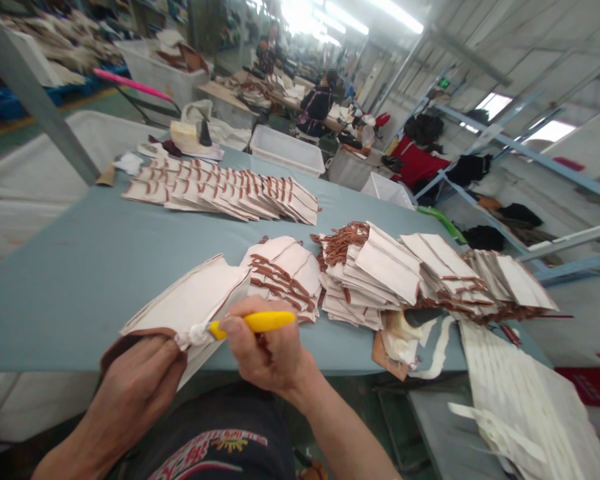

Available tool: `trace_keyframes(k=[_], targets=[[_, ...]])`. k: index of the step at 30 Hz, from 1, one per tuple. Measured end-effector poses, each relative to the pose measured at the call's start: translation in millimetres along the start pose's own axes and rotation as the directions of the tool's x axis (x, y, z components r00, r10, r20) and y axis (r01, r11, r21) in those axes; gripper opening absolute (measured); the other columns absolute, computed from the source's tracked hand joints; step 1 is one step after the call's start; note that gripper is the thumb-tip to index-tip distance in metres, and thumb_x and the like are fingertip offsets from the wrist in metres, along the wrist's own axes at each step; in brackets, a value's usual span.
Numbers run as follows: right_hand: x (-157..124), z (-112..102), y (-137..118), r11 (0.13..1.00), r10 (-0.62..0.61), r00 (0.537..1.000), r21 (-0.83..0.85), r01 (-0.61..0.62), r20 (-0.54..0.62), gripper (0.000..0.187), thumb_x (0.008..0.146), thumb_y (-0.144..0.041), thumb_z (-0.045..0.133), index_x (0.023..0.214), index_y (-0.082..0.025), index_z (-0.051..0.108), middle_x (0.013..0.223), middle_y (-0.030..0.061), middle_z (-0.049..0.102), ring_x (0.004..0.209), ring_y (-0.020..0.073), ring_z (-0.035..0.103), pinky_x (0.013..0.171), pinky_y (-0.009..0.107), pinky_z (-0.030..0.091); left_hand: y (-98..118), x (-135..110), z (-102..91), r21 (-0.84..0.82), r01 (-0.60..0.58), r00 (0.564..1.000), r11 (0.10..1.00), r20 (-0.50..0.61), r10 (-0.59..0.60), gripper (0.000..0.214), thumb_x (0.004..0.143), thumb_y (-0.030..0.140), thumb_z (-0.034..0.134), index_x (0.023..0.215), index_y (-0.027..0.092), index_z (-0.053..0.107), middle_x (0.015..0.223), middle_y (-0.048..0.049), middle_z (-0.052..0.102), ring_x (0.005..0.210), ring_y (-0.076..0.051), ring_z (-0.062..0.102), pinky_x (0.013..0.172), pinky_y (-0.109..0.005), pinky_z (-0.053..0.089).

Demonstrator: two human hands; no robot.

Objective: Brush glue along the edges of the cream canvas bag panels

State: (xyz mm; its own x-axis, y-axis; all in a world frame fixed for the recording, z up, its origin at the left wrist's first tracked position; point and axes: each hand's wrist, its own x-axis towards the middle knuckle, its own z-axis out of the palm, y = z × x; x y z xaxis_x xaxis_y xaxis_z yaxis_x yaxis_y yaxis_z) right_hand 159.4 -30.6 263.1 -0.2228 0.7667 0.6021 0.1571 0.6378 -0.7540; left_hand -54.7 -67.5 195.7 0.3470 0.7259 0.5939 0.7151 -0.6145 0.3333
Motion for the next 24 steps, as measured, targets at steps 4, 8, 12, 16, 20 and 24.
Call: trace_keyframes(k=[4,8,12,16,20,24], targets=[[-1,5,6,0.969,0.163,0.986,0.185,-0.167,0.038,0.033,0.114,-0.045,0.059,0.092,-0.023,0.070,0.056,-0.0069,0.053,0.041,0.0096,0.040,0.042,0.023,0.036,0,0,3.6,-0.049,0.023,0.999,0.999,-0.039,-0.025,0.030,0.108,0.004,0.049,0.087,0.019,0.066,0.084,-0.0058,0.068,0.079,-0.021,0.065,0.075,-0.032,0.049],[9,7,29,0.914,0.278,0.941,0.354,-0.197,-0.194,0.036,0.113,-0.054,0.060,0.094,-0.024,0.066,0.050,-0.0103,0.052,0.037,0.0088,0.040,0.039,0.019,0.036,-2,4,2.4,-0.140,0.092,0.991,0.986,-0.084,-0.104,0.029,0.108,0.007,0.049,0.092,0.016,0.072,0.087,-0.0071,0.073,0.079,-0.019,0.071,0.077,-0.029,0.054],[25,9,60,0.955,0.228,0.943,0.245,-0.168,-0.244,0.039,0.112,-0.062,0.058,0.108,-0.024,0.068,0.066,-0.0032,0.073,0.048,0.0130,0.062,0.048,0.023,0.054,-2,11,-4.5,-0.264,0.142,0.983,0.954,-0.076,-0.167,0.028,0.106,0.012,0.053,0.099,0.016,0.079,0.097,-0.0091,0.083,0.090,-0.021,0.081,0.084,-0.024,0.060],[45,15,87,0.993,0.115,0.993,0.017,-0.116,0.008,0.035,0.113,-0.053,0.055,0.120,-0.024,0.075,0.094,0.0063,0.085,0.082,0.0191,0.081,0.081,0.033,0.065,6,5,-5.8,-0.407,0.258,0.963,0.876,0.034,-0.268,0.033,0.108,0.024,0.052,0.094,0.022,0.081,0.101,-0.0087,0.084,0.093,-0.022,0.082,0.082,-0.023,0.062],[56,25,108,0.992,0.115,0.979,-0.072,-0.104,0.167,0.036,0.114,-0.045,0.050,0.120,-0.023,0.077,0.091,0.0011,0.084,0.082,0.0158,0.080,0.082,0.027,0.061,15,-11,-1.0,-0.448,0.377,0.925,0.811,0.129,-0.359,0.035,0.109,0.035,0.053,0.102,0.025,0.086,0.128,-0.0134,0.084,0.119,-0.028,0.079,0.101,-0.028,0.061],[48,30,114,0.989,0.132,0.988,-0.081,-0.125,0.084,0.038,0.115,-0.044,0.046,0.116,-0.021,0.076,0.076,-0.0022,0.072,0.063,0.0133,0.067,0.063,0.024,0.054,8,-18,-1.4,-0.607,0.545,0.834,0.578,0.322,-0.448,0.038,0.098,0.054,0.066,0.106,0.024,0.088,0.120,-0.0137,0.085,0.118,-0.037,0.078,0.102,-0.039,0.065]])
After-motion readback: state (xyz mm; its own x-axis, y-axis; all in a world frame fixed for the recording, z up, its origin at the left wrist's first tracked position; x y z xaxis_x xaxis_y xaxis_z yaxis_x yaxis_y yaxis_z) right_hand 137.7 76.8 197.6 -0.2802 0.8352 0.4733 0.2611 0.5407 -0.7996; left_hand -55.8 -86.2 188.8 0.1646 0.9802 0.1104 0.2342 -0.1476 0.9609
